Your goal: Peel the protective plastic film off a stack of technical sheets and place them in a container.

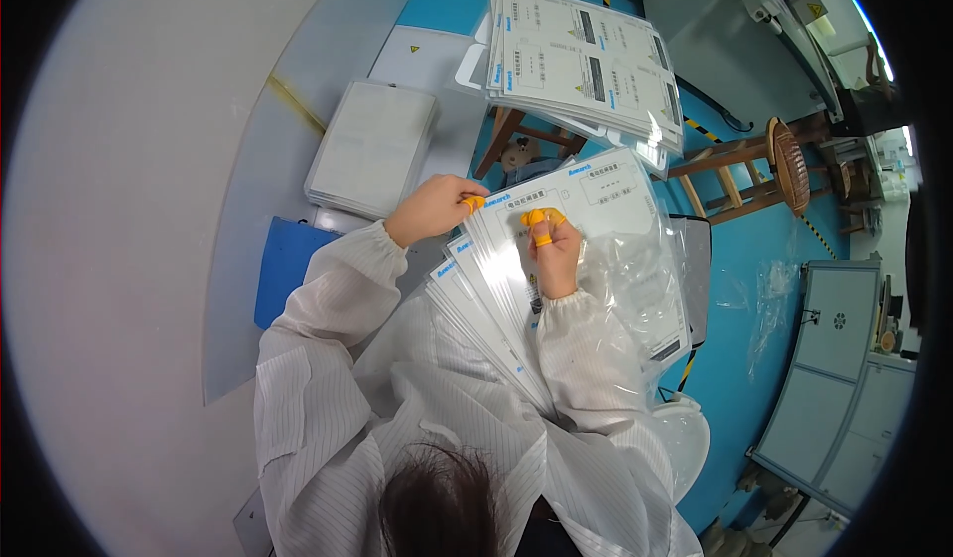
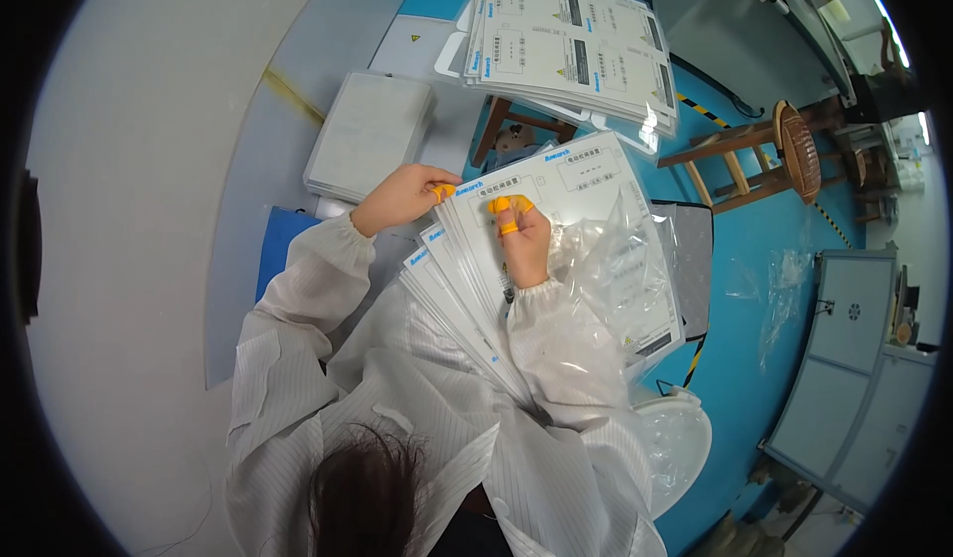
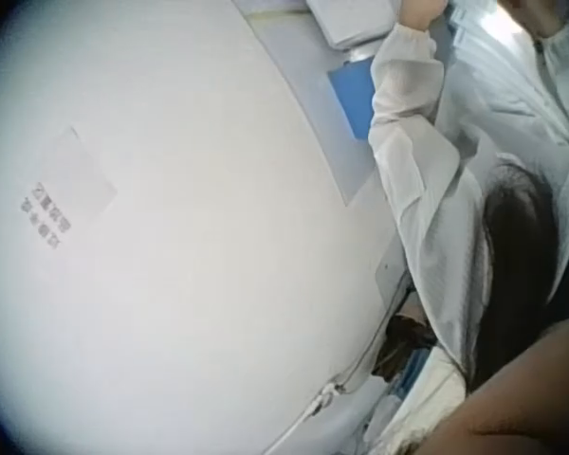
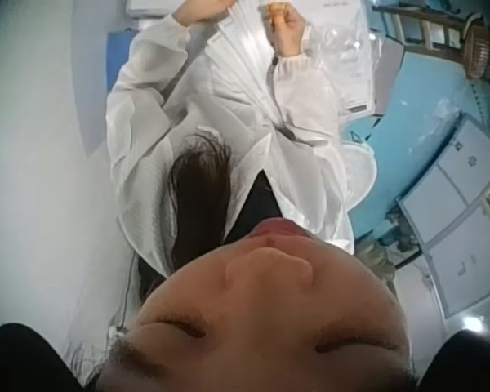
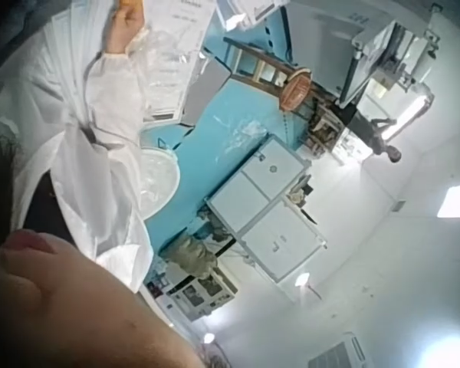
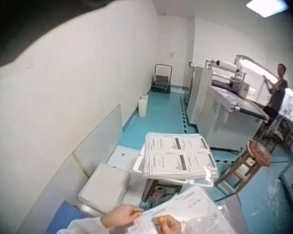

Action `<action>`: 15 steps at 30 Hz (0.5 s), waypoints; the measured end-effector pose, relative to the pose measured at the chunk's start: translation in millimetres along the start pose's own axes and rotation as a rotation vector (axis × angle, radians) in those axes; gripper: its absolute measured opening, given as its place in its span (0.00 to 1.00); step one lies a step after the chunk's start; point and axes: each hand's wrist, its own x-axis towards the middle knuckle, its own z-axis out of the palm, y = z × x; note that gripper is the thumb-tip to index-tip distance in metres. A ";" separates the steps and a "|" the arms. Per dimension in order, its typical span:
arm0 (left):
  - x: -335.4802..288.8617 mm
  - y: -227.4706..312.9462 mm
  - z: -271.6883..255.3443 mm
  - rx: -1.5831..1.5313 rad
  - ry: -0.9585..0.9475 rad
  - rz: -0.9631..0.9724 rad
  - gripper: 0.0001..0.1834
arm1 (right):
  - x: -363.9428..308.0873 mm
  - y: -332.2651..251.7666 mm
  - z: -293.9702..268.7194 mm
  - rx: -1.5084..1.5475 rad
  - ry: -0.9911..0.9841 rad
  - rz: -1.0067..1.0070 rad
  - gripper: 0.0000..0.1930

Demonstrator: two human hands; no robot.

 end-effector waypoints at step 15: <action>8.8 47.6 -10.6 0.018 -0.064 0.060 0.17 | 8.6 -5.1 8.0 -0.499 0.183 -0.181 0.11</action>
